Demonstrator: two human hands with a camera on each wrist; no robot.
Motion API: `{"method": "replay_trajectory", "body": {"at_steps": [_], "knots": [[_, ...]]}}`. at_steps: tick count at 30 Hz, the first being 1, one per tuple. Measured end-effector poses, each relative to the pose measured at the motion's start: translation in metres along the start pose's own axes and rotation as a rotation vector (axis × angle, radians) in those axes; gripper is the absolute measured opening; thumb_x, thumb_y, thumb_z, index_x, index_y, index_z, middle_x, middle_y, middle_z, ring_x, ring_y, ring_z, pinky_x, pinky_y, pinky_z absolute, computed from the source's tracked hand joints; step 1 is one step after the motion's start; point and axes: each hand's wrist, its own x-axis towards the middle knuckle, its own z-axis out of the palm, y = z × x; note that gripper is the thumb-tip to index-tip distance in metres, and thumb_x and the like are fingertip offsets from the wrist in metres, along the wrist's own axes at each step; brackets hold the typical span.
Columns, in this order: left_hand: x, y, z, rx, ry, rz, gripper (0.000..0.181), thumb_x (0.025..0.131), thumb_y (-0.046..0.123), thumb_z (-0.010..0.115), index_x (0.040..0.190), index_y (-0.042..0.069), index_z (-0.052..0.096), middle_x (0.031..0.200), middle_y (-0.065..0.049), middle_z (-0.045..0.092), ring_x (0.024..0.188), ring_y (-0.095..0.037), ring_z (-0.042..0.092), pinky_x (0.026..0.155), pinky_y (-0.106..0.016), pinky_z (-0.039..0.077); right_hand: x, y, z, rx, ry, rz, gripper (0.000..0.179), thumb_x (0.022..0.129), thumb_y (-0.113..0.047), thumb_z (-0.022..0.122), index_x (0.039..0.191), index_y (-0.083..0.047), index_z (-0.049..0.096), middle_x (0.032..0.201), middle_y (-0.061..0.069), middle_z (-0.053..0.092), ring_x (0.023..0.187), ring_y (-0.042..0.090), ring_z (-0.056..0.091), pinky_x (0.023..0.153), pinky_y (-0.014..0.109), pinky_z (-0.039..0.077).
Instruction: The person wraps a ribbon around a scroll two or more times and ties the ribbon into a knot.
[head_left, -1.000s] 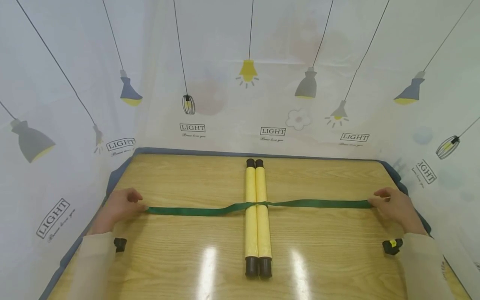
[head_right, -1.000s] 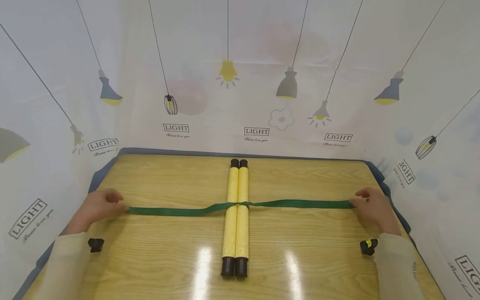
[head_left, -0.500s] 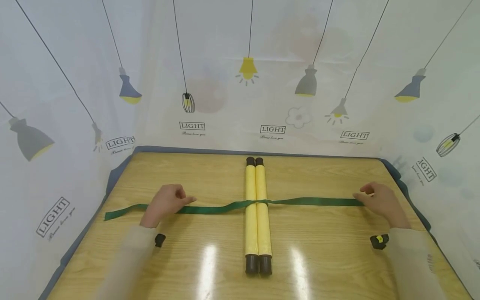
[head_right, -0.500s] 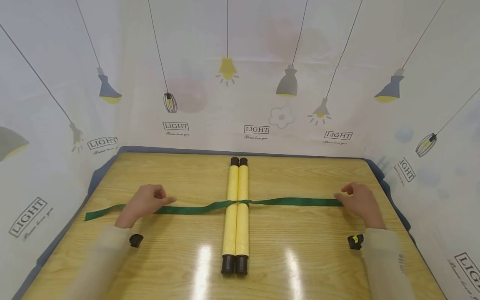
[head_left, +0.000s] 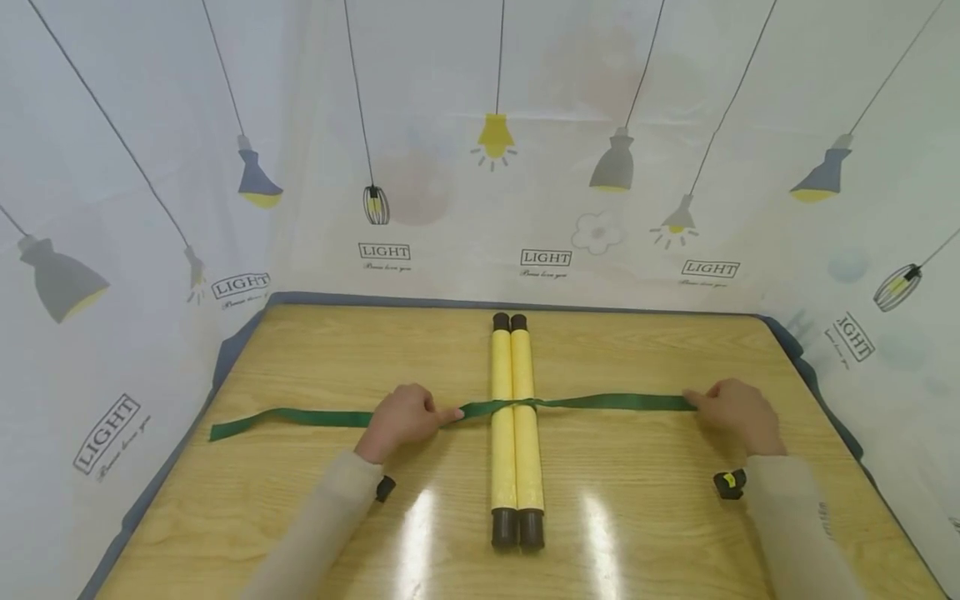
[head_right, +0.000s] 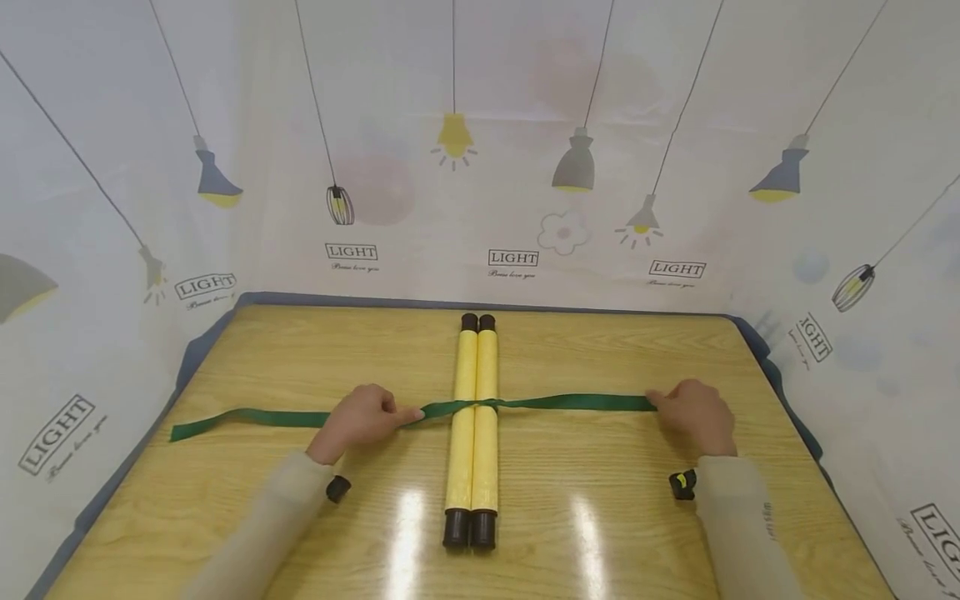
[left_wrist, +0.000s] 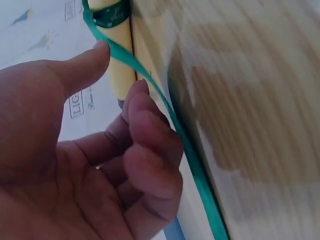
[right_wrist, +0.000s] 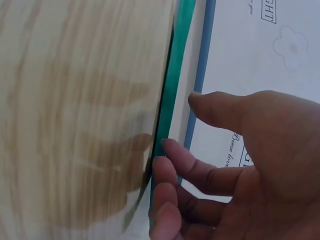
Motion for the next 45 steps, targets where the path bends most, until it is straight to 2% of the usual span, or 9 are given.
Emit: {"method": "replay_trajectory", "body": {"at_steps": [6,13,22,26,28,31,34,38,45], "knots": [[0.003,0.009,0.012,0.083,0.055,-0.034,0.069,0.089,0.058,0.073,0.048,0.020,0.033,0.047,0.010,0.023,0.045,-0.007,0.023,0.043,-0.023,0.021,0.000,-0.011,0.005,-0.012,-0.025,0.113,0.075,0.100,-0.066,0.046,0.091,0.005,0.069,0.084,0.018,0.064,0.072,0.027,0.056,0.058,0.038,0.044],[0.008,0.013,0.017,0.188,0.055,-0.072,0.065,0.086,0.055,0.078,0.056,0.019,0.033,0.053,0.006,0.028,0.048,-0.010,0.029,0.044,-0.025,0.025,0.003,-0.019,0.009,-0.094,-0.031,0.096,0.067,0.103,-0.057,0.046,0.091,0.006,0.068,0.080,0.019,0.064,0.068,0.027,0.057,0.053,0.037,0.045],[0.012,0.015,0.018,0.116,0.008,0.002,0.064,0.092,0.041,0.077,0.049,0.019,0.033,0.047,0.008,0.025,0.045,-0.008,0.026,0.043,-0.022,0.022,0.006,-0.021,0.009,-0.092,-0.036,0.049,0.051,0.106,-0.042,0.045,0.076,-0.004,0.062,0.080,0.015,0.063,0.070,0.027,0.057,0.059,0.039,0.045],[0.013,0.014,0.017,0.063,-0.042,0.039,0.060,0.096,0.034,0.074,0.050,0.020,0.038,0.046,0.009,0.030,0.044,-0.007,0.028,0.043,-0.021,0.022,0.008,-0.020,0.012,-0.059,0.001,-0.010,0.044,0.106,-0.036,0.046,0.085,-0.001,0.064,0.083,0.017,0.063,0.069,0.026,0.053,0.058,0.036,0.042],[0.013,0.013,0.015,0.027,-0.071,0.056,0.057,0.097,0.031,0.072,0.051,0.020,0.040,0.047,0.009,0.032,0.045,-0.007,0.029,0.044,-0.021,0.023,0.008,-0.020,0.013,-0.034,0.035,-0.050,0.042,0.105,-0.032,0.048,0.095,0.003,0.068,0.090,0.022,0.067,0.073,0.030,0.059,0.061,0.039,0.046],[0.011,0.014,0.011,-0.039,-0.102,0.087,0.051,0.099,0.027,0.069,0.056,0.017,0.045,0.052,0.005,0.037,0.048,-0.010,0.035,0.048,-0.024,0.030,0.009,-0.022,0.015,0.015,0.077,-0.095,0.043,0.103,-0.028,0.049,0.113,0.011,0.066,0.109,0.033,0.067,0.091,0.046,0.065,0.075,0.052,0.054],[0.011,0.015,0.005,-0.083,-0.119,0.119,0.036,0.101,0.025,0.066,0.068,0.013,0.060,0.062,0.002,0.050,0.056,-0.013,0.045,0.055,-0.028,0.038,0.010,-0.026,0.016,0.072,0.102,-0.118,0.049,0.104,-0.026,0.050,0.132,0.014,0.057,0.129,0.037,0.061,0.115,0.054,0.059,0.093,0.062,0.051],[0.015,0.016,-0.002,-0.092,-0.138,0.170,0.025,0.104,0.024,0.059,0.089,0.008,0.071,0.075,-0.001,0.060,0.065,-0.015,0.052,0.062,-0.030,0.044,0.015,-0.031,0.016,0.132,0.102,-0.115,0.050,0.104,-0.024,0.049,0.137,0.013,0.053,0.133,0.037,0.058,0.122,0.054,0.054,0.099,0.062,0.048],[0.021,0.025,-0.010,-0.191,-0.178,0.276,0.027,0.107,0.021,0.052,0.096,0.002,0.066,0.076,-0.004,0.061,0.062,-0.014,0.049,0.059,-0.029,0.044,0.023,-0.045,0.016,0.209,0.143,-0.187,0.043,0.102,-0.019,0.049,0.133,0.009,0.059,0.130,0.034,0.062,0.119,0.049,0.058,0.098,0.060,0.049]]}}
